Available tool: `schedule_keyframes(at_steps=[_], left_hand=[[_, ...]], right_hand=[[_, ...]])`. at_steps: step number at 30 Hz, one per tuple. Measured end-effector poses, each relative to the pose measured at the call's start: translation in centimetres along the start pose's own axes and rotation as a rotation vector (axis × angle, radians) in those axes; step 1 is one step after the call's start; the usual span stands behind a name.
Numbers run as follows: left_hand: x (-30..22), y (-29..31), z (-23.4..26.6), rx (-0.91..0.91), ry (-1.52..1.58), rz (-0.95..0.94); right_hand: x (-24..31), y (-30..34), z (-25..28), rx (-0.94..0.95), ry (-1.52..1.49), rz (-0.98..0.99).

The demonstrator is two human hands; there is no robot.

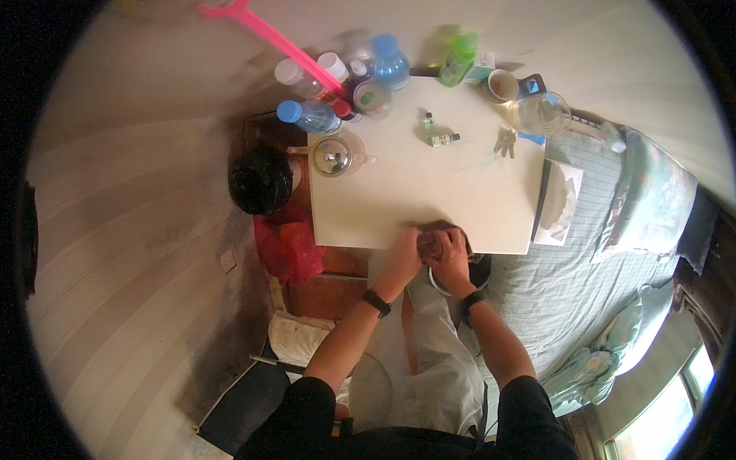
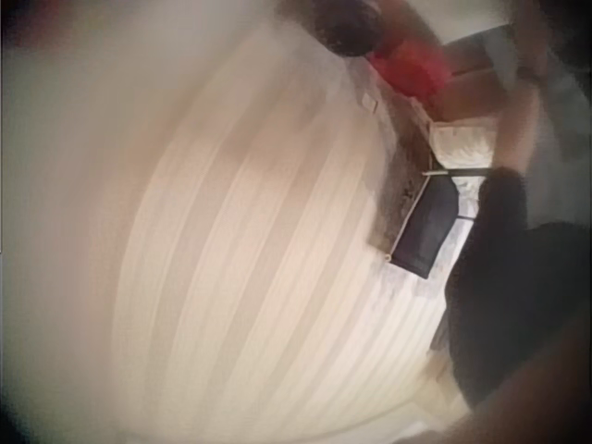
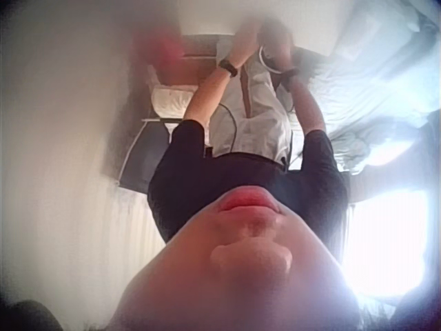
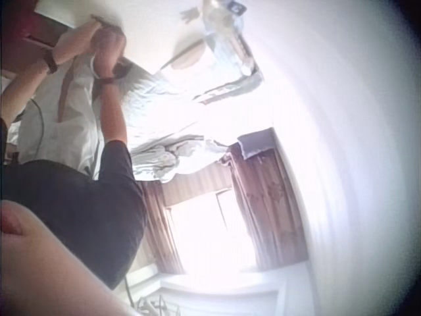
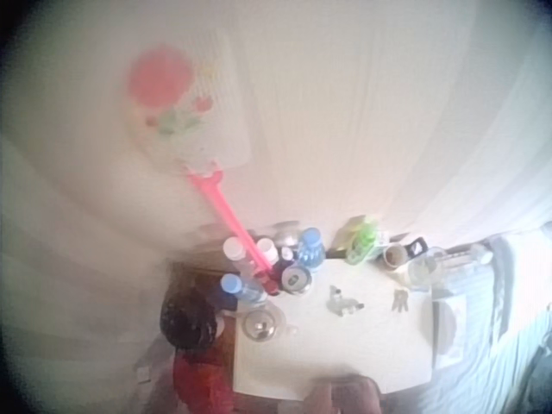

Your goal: The person wipes a stained area on a light-colored wall with a brown cloth, repeatedly scrubbing the same spot and occasionally adjusting the cloth.

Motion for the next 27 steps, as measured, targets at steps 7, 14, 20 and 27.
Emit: schedule_keyframes(at_steps=[7, 14, 20, 27], left_hand=[[6.2, 2.5, 3.9, -0.034, -0.036, 0.195], [4.2, -0.6, 7.0, -0.236, -0.074, 0.155], [0.3, -6.3, 1.9, -0.190, -0.045, 0.083], [-4.1, -3.4, -4.1, -0.009, -0.021, 0.024]], right_hand=[[4.4, -1.1, -5.2, 0.038, -0.018, 0.092], [6.1, -4.7, -4.3, -0.057, -0.024, 0.171], [1.0, -6.4, 1.4, -0.158, -0.084, 0.001], [-6.0, 0.9, 3.1, -0.284, 0.088, -0.087]])
Point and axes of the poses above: each hand's wrist, its own y-axis away from the middle knuckle, its own z-axis out of the back of the hand, x = y × z, the point moved 7 cm from there along -y, towards the middle knuckle, and after that the axes turned 9 degrees about y, right-handed, at the moved point
